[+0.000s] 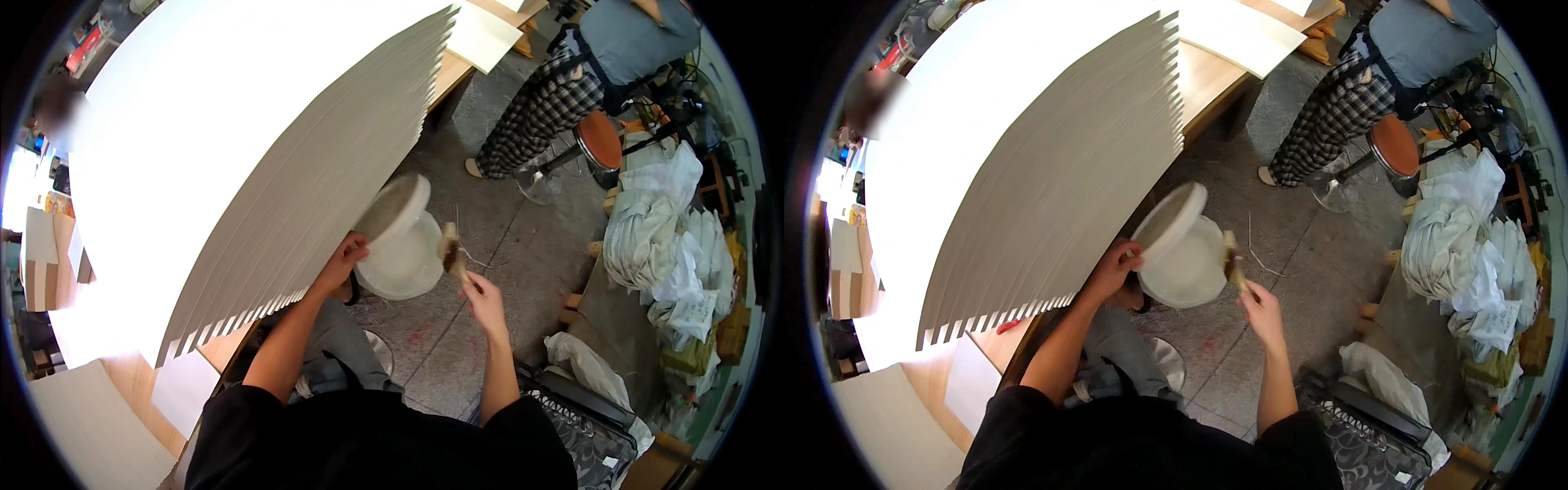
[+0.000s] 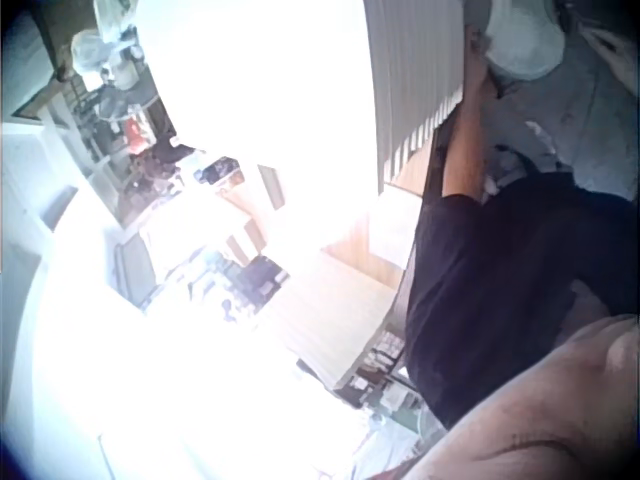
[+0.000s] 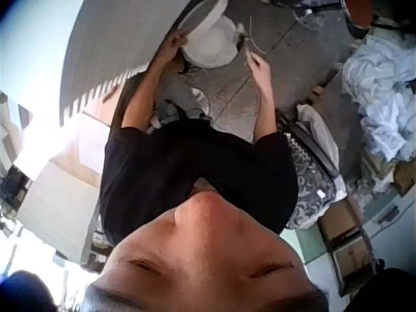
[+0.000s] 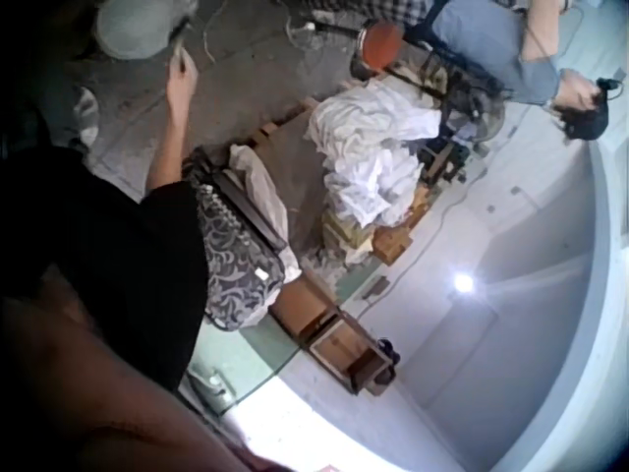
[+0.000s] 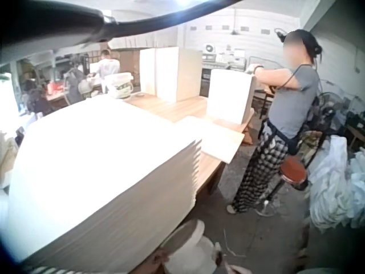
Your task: The person assembles notebooks by placing a cover sheet over a stack of paper, aligning the edges, and securing them with a paper band. They repeat this process multiple times, stacking the finished notebooks on the table.
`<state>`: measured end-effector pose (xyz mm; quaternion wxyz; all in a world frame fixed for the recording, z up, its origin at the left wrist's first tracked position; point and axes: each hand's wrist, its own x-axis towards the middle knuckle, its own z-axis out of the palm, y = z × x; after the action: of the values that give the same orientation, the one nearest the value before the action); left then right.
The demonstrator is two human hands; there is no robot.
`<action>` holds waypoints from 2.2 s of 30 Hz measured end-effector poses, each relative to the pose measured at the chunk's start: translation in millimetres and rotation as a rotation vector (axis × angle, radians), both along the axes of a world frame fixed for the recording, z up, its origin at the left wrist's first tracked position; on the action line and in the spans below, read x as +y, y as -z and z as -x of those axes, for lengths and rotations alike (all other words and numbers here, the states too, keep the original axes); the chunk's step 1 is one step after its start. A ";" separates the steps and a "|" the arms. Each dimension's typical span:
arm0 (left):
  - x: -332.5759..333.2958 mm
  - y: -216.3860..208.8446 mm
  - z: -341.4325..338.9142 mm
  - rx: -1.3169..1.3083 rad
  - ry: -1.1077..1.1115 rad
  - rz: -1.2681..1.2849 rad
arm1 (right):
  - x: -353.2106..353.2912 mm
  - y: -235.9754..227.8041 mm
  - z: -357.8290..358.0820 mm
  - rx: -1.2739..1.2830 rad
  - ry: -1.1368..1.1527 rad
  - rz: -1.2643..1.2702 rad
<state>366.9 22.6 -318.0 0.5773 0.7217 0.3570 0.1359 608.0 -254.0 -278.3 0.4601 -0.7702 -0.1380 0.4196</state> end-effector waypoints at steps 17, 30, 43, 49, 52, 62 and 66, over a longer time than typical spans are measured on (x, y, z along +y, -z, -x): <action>-12.0 38.9 27.0 -0.195 -0.309 0.203 | 117.6 126.4 20.4 -0.723 -0.853 0.387; -7.4 57.5 33.1 -0.132 -0.334 0.271 | 17.0 58.6 -0.3 0.191 -0.154 -0.009; -27.1 35.4 12.4 -0.113 -0.249 0.282 | 135.9 140.1 56.5 -0.957 -1.125 0.585; -19.2 50.3 14.7 -0.133 -0.300 0.278 | 65.5 55.8 -19.0 0.058 -0.638 0.199; -17.1 53.0 8.9 -0.140 -0.282 0.277 | 18.4 39.4 -19.1 0.319 -0.289 -0.019; -23.0 50.7 -4.5 -0.062 -0.196 0.207 | -28.8 60.9 17.9 0.615 -0.095 -0.318; -26.7 59.7 -8.1 -0.051 -0.166 0.160 | -31.1 58.5 31.2 0.498 -0.199 -0.365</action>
<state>375.1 -4.2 -377.8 0.6289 0.6375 0.4103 0.1727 576.8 -285.0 -336.8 0.5668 -0.5312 -0.1688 0.6066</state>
